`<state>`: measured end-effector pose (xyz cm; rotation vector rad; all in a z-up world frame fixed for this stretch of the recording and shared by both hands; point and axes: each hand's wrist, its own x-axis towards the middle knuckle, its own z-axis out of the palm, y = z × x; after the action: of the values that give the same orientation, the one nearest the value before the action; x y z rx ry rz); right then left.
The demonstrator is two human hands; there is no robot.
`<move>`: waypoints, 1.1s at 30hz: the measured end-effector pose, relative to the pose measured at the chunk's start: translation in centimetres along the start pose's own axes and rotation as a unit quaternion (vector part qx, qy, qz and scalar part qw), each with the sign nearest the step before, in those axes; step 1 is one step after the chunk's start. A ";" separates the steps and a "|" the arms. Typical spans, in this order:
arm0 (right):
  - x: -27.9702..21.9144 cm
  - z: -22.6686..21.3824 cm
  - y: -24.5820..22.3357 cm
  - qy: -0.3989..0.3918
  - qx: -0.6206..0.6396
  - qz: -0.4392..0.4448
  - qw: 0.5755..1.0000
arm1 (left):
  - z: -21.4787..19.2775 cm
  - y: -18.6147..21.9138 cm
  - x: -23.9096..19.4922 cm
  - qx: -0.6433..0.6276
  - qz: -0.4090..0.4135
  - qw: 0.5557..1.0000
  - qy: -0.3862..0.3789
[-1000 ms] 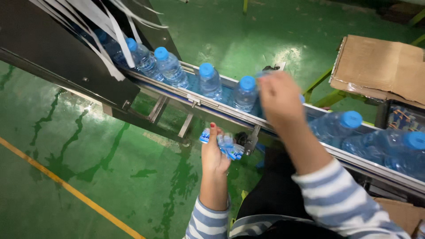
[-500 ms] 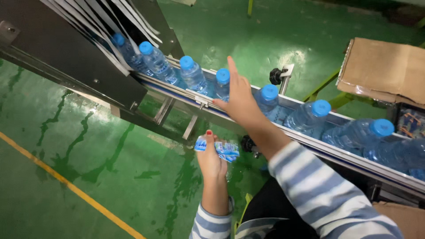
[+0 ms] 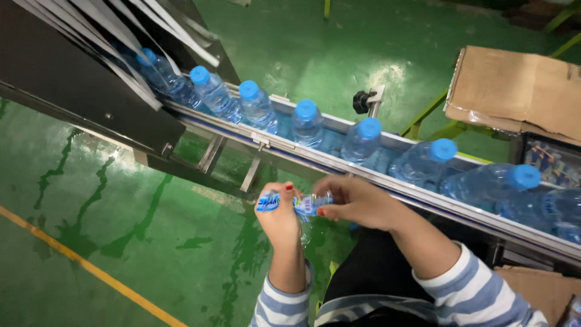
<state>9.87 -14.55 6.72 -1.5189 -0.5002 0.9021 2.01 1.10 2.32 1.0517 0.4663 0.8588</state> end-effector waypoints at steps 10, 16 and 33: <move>-0.4 -0.7 -0.8 0.016 -0.020 -0.051 0.998 | 0.3 -0.9 -0.1 -0.095 -0.149 0.984 -0.028; 1.3 -2.3 -5.2 0.346 -0.365 -0.016 0.864 | -0.6 -1.2 2.1 -0.197 -0.264 0.944 -0.007; 12.0 4.9 -7.2 0.279 -0.377 -0.168 0.867 | -3.5 -0.3 1.1 -0.141 -0.248 0.958 0.028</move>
<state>14.66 -1.15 10.92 -2.1996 -0.6954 -0.0730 0.32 3.92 0.57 0.6063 0.6028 0.4858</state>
